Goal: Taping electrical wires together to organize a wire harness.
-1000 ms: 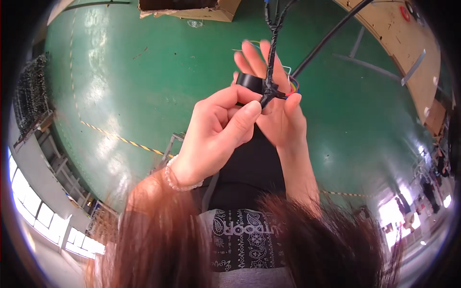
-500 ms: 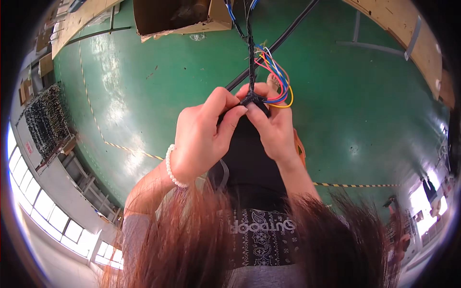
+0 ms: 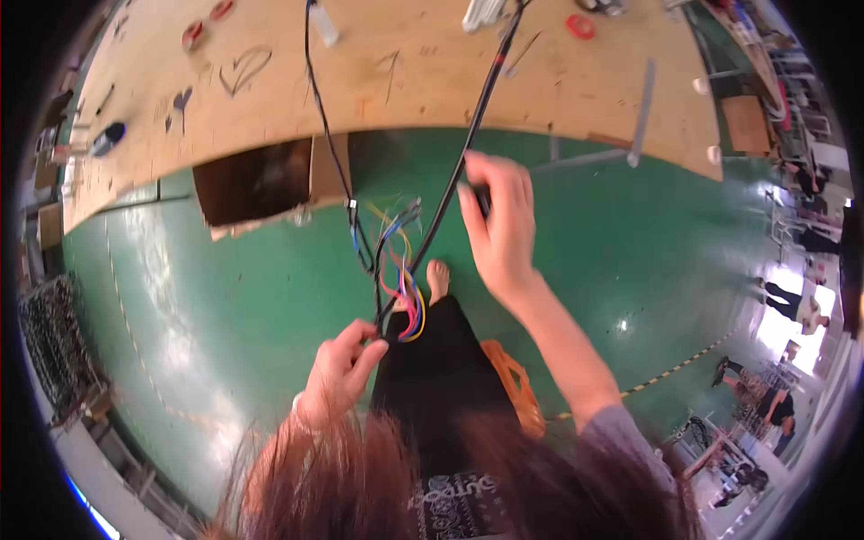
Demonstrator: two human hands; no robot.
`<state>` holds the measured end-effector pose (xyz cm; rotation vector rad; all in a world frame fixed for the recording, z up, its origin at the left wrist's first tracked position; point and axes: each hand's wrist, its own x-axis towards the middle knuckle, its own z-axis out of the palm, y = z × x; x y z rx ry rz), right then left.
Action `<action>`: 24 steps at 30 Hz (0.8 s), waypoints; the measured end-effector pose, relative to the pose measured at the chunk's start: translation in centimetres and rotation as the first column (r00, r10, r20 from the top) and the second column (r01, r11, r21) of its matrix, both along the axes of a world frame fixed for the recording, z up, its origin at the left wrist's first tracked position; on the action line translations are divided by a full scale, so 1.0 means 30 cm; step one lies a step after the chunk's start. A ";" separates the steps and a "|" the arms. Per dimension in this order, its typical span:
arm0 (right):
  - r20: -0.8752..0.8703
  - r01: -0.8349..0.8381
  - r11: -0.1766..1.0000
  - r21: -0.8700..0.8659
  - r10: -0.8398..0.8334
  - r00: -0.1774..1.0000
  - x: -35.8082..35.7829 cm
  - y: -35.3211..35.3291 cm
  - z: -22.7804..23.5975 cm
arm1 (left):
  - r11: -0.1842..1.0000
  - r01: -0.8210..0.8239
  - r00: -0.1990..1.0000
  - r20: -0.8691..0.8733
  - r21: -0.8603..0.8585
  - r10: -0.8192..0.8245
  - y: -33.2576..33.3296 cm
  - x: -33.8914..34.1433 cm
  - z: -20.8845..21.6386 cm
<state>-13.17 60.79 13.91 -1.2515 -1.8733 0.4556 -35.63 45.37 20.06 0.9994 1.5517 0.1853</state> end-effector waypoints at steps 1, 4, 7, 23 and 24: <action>0.044 0.059 0.994 0.089 -0.063 0.997 -0.023 0.163 -0.034 | 0.996 0.035 0.997 0.070 0.079 -0.040 -0.003 0.003 0.005; 0.190 0.143 0.935 0.324 -0.213 0.958 -0.105 0.586 -0.145 | 0.961 -0.273 0.916 0.291 -0.053 0.276 -0.040 -0.002 0.019; 0.369 0.013 0.974 0.226 -0.098 0.924 -0.156 0.768 -0.246 | 0.898 -0.438 0.863 0.268 -0.024 0.428 -0.079 -0.007 0.027; -0.797 -0.670 0.433 -0.603 -0.302 0.523 -0.717 0.823 0.212 | 0.745 -0.605 0.793 0.288 0.281 0.536 0.078 0.019 0.012; -0.720 -0.575 0.447 -0.685 -0.292 0.630 -0.713 0.849 0.226 | 0.697 -0.663 0.745 0.334 0.272 0.578 0.107 0.010 0.019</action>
